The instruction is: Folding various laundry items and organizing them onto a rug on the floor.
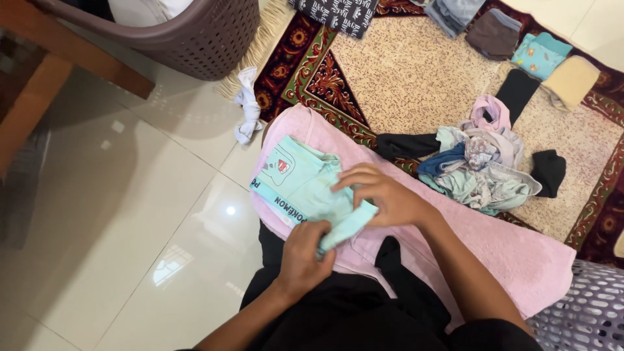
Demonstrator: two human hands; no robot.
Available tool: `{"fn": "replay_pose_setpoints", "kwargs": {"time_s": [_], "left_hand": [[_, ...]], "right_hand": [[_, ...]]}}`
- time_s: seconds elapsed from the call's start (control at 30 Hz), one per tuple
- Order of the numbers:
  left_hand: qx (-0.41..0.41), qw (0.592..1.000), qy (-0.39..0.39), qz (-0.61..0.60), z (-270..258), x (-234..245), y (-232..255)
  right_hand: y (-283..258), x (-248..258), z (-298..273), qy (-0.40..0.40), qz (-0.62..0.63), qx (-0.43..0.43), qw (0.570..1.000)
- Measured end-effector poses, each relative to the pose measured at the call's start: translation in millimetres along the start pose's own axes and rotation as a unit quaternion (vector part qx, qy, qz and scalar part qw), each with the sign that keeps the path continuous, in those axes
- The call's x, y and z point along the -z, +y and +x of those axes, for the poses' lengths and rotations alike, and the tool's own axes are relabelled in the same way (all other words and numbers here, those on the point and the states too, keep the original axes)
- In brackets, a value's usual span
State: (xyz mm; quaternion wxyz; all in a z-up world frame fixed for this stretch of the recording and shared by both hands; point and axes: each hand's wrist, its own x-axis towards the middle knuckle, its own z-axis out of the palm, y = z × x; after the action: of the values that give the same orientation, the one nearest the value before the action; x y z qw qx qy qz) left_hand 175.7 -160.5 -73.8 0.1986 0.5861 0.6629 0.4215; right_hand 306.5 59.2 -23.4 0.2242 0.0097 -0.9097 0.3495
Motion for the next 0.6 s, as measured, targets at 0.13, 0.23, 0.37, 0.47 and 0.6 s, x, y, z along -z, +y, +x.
{"fn": "replay_pose_setpoints", "kwargs": {"time_s": [0.13, 0.23, 0.37, 0.47, 0.6], "left_hand": [[0.08, 0.985, 0.09, -0.122, 2, -3, -17], [0.229, 0.942, 0.116, -0.218, 13, 7, -22], [0.316, 0.931, 0.092, -0.156, 24, 12, -24], [0.265, 0.956, 0.097, -0.083, 22, 11, -25], [0.075, 0.977, 0.159, 0.117, 10, 6, -22]], "right_hand": [[54, -49, -41, -0.019, 0.346, -0.12, 0.93], [64, -72, -42, -0.002, 0.327, -0.344, 0.88], [43, -75, -19, 0.11, 0.189, -0.339, 0.915], [29, -73, -18, 0.131, 0.081, -0.414, 0.897], [16, -72, -38, 0.212, -0.2, -0.248, 0.924]]}}
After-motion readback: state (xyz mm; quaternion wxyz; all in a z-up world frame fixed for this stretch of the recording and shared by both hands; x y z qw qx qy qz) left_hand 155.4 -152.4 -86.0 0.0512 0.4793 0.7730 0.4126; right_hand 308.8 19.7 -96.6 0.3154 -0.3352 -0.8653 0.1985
